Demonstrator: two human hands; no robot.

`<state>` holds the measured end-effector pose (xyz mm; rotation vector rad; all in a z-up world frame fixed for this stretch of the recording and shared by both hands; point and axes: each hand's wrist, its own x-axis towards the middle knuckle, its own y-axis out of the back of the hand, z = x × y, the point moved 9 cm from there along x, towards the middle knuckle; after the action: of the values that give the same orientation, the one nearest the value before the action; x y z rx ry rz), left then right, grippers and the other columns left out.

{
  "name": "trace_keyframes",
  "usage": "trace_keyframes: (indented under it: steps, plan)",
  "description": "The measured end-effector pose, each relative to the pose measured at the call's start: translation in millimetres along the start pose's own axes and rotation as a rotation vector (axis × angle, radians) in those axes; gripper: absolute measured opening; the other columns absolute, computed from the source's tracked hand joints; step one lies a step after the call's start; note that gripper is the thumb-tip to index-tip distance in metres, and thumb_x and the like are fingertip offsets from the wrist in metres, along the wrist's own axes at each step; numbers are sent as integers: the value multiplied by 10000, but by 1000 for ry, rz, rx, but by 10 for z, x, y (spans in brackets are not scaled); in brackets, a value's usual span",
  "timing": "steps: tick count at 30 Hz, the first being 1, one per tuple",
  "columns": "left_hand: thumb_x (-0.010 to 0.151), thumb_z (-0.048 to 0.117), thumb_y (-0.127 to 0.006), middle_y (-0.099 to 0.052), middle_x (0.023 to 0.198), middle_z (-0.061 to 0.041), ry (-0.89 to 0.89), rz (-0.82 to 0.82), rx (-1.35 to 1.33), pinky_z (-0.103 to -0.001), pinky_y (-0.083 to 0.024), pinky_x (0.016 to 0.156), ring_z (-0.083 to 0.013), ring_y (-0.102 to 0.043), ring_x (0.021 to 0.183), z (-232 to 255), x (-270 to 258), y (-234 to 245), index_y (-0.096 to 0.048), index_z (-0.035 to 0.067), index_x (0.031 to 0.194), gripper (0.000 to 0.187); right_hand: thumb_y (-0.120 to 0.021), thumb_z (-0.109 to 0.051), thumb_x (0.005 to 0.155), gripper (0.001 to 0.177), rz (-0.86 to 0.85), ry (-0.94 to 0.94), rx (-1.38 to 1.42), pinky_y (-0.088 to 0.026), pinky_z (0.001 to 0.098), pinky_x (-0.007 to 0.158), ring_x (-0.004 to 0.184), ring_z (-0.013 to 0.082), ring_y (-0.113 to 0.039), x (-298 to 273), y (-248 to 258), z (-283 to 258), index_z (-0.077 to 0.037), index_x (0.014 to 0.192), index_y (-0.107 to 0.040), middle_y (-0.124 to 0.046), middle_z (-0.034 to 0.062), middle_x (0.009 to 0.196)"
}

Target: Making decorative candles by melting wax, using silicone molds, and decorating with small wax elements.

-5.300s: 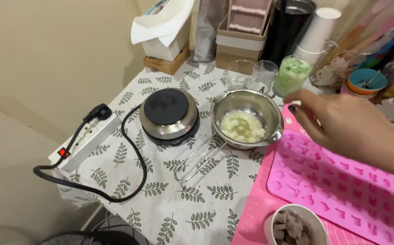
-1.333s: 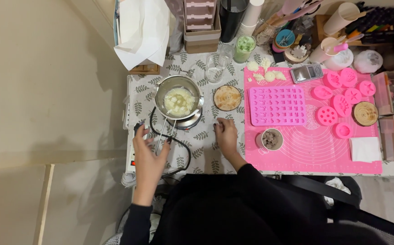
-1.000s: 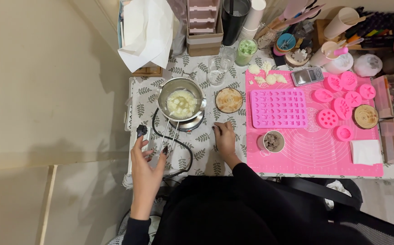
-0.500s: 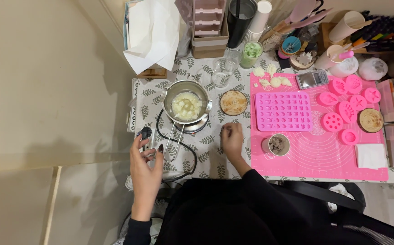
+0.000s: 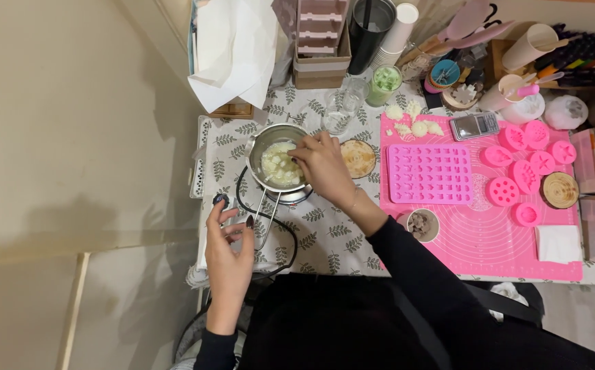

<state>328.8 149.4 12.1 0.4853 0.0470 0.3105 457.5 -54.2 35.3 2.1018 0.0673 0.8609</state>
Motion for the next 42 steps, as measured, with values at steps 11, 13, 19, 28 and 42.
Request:
trace_keyframes:
  steps: [11,13,19,28,42]
  plan:
    - [812,126,-767,-611,1296,-163,18,-79,99,-381,-556,869,-255,-661,1077,68,133,-171,-441,31,1453,725,-650,-85,965,186,-71,-731,108,-526,357,807,855,225,-634,-1165,-499,1703,-38,1120,-742,-661,117,991]
    - [774,163,-813,-584,1306,-185,-29,-109,157,-408,-529,912,-295,-625,1121,176,169,-262,-426,19,1444,788,-685,-105,938,182,-96,-684,70,-518,382,813,875,252,-617,-1168,-619,1625,-40,1087,-768,-639,122,969]
    - [734,223,-864,-528,1311,-211,-62,-156,273,-441,-487,966,-351,-573,1163,264,267,-336,-385,4,1449,888,-752,-121,856,194,-27,-501,-90,-489,429,772,872,303,-581,-1134,-856,1484,-52,1034,-788,-576,105,893]
    - [789,190,-816,-531,1308,-195,-45,-127,195,-405,-519,926,-305,-608,1115,294,369,-241,-384,3,1463,821,-717,-71,861,69,85,-348,-228,-450,427,769,857,303,-550,-1188,-858,1305,-43,924,-722,-575,110,923]
    - [876,24,-679,-598,1267,-228,-142,-36,174,-446,-469,1022,-368,-594,1194,200,247,-400,-464,-35,1408,577,-710,-70,940,45,-44,-378,-39,-446,416,889,973,275,-509,-241,-486,196,-42,951,-745,-595,80,1005]
